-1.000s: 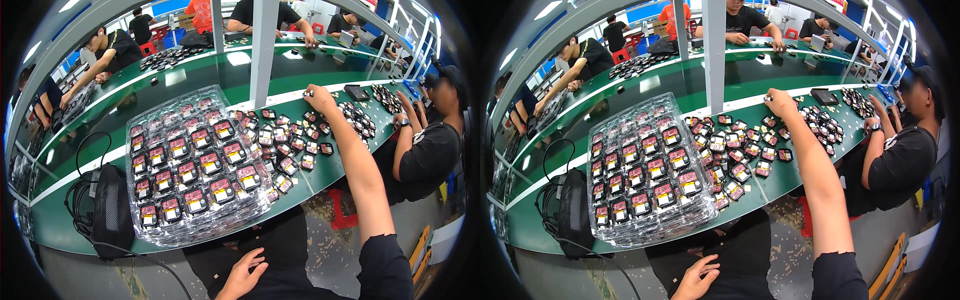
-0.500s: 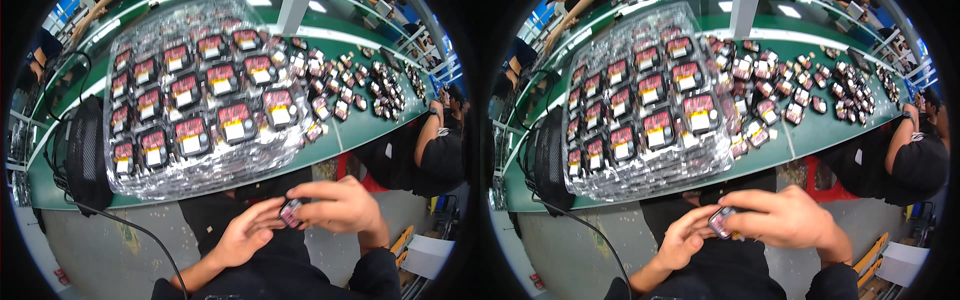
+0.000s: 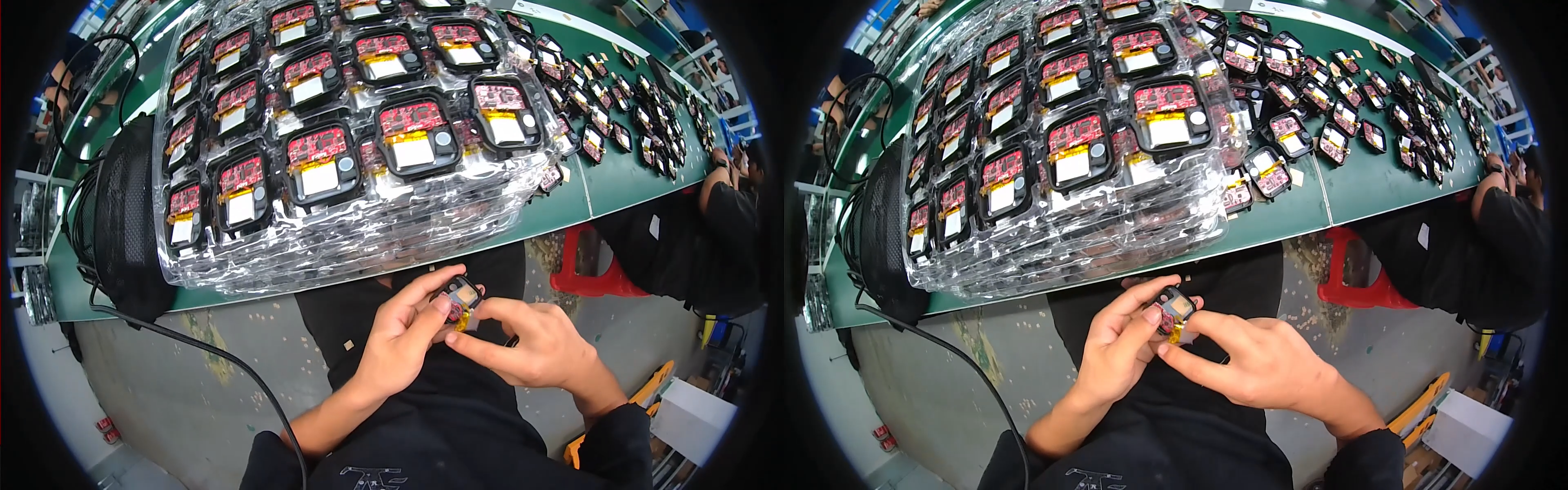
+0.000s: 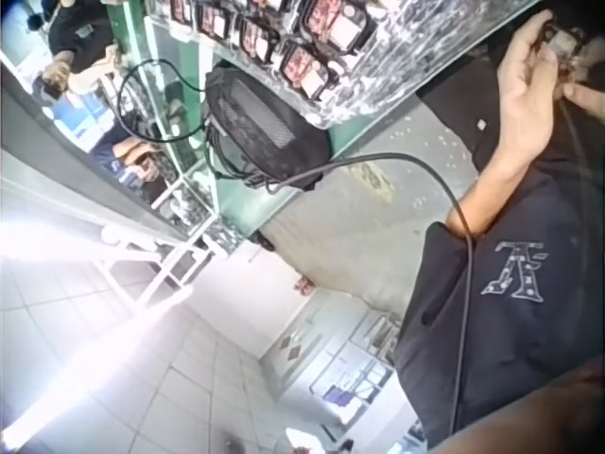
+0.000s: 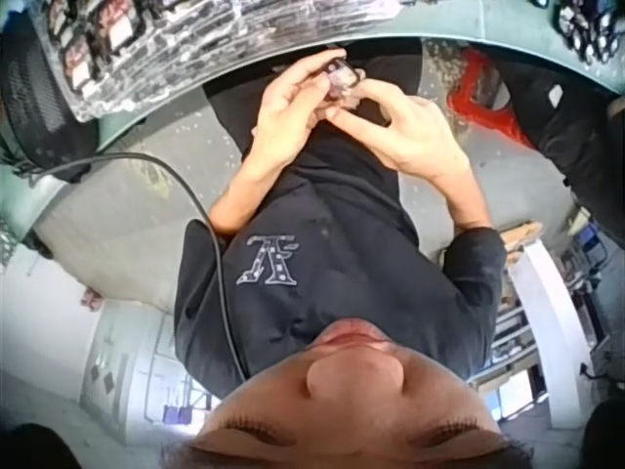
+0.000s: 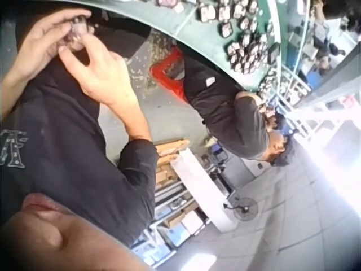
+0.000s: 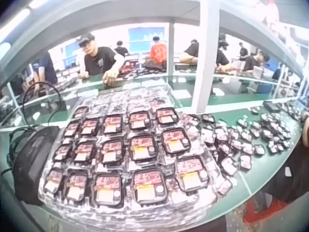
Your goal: Assemble small electronic components by connecting wires and fitting parts into plastic housings.
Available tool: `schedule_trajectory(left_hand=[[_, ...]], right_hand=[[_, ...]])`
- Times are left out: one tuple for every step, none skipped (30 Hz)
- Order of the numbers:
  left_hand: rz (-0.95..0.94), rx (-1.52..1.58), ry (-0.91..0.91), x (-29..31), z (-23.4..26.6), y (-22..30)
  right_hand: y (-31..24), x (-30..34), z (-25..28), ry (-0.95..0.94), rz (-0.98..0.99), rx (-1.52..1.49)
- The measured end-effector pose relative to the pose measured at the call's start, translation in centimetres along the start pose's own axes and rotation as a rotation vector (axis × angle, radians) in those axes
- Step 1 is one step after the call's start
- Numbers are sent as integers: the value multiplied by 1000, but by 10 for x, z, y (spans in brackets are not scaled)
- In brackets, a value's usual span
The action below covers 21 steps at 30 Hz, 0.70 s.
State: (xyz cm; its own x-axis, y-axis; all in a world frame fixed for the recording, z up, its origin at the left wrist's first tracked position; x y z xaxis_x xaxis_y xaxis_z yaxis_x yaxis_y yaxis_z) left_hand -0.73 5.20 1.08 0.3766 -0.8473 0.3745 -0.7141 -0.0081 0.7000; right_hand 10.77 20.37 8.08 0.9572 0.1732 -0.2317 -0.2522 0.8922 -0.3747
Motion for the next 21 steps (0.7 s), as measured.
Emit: schedule_trajectory(left_hand=[[-18, 3, 31, 0, 0, 2], [-36, 5, 62, 1, 0, 2], [-52, 16, 77, 1, 1, 1], [-52, 19, 80, 0, 2, 0], [-59, 7, 93, -2, 3, 1], [-66, -8, 108, -3, 4, 1], [-73, -26, 122, -3, 5, 1], [-73, -27, 124, -3, 6, 1], [-60, -4, 130, -5, 6, 0], [-46, 19, 135, -5, 7, -1], [-45, 21, 134, -5, 8, -2], [-50, -18, 140, -5, 11, -3], [-55, -56, 147, -5, 13, -4], [-56, -56, 151, -5, 13, -4], [-55, -78, 167, -5, 11, -3], [-54, -100, 184, -5, 11, -2], [-53, -99, 183, -5, 10, 0], [-16, -77, 178, -5, 11, 0], [21, -56, 172, -4, 11, 0], [21, -56, 175, -4, 11, -1], [15, -7, 180, -4, 11, -2]], right_hand=[[1, 0, 2, -53, -85, -106], [2, 2, 3, -108, -170, -211], [4, 7, 4, -126, -245, -290], [5, 9, 4, -56, -276, -328], [5, 9, 7, -56, -276, -314], [6, 7, 9, -54, -274, -302], [6, 7, 7, -55, -272, -305], [7, 7, 5, -30, -290, -378], [7, 7, 4, -7, -310, -448], [8, 7, 4, -9, -311, -447], [9, 6, 3, 2, -309, -423], [10, 5, 2, 12, -303, -403], [9, 4, 4, 10, -301, -405], [8, 3, 6, -29, -359, -427], [7, 3, 8, -68, -422, -445], [7, 3, 7, -69, -424, -444], [7, 2, 7, -70, -424, -398], [7, 1, 6, -69, -420, -355], [7, 0, 4, -70, -418, -357], [7, 0, 2, -65, -444, -352], [7, -1, 1, -60, -471, -345]])
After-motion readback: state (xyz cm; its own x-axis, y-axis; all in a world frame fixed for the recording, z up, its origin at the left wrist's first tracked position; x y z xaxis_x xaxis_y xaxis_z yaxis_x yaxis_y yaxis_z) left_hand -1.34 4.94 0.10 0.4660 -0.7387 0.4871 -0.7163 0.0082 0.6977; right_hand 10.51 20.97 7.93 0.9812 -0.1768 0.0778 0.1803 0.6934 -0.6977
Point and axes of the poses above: each hand's wrist, its own x-axis away from the middle knuckle, its own z-axis out of the back of the hand, y = z × x, the point moved 2 cm from there along -x, towards the middle knuckle, and after that the axes turned 1 degree about y, right-handed, at the moved point
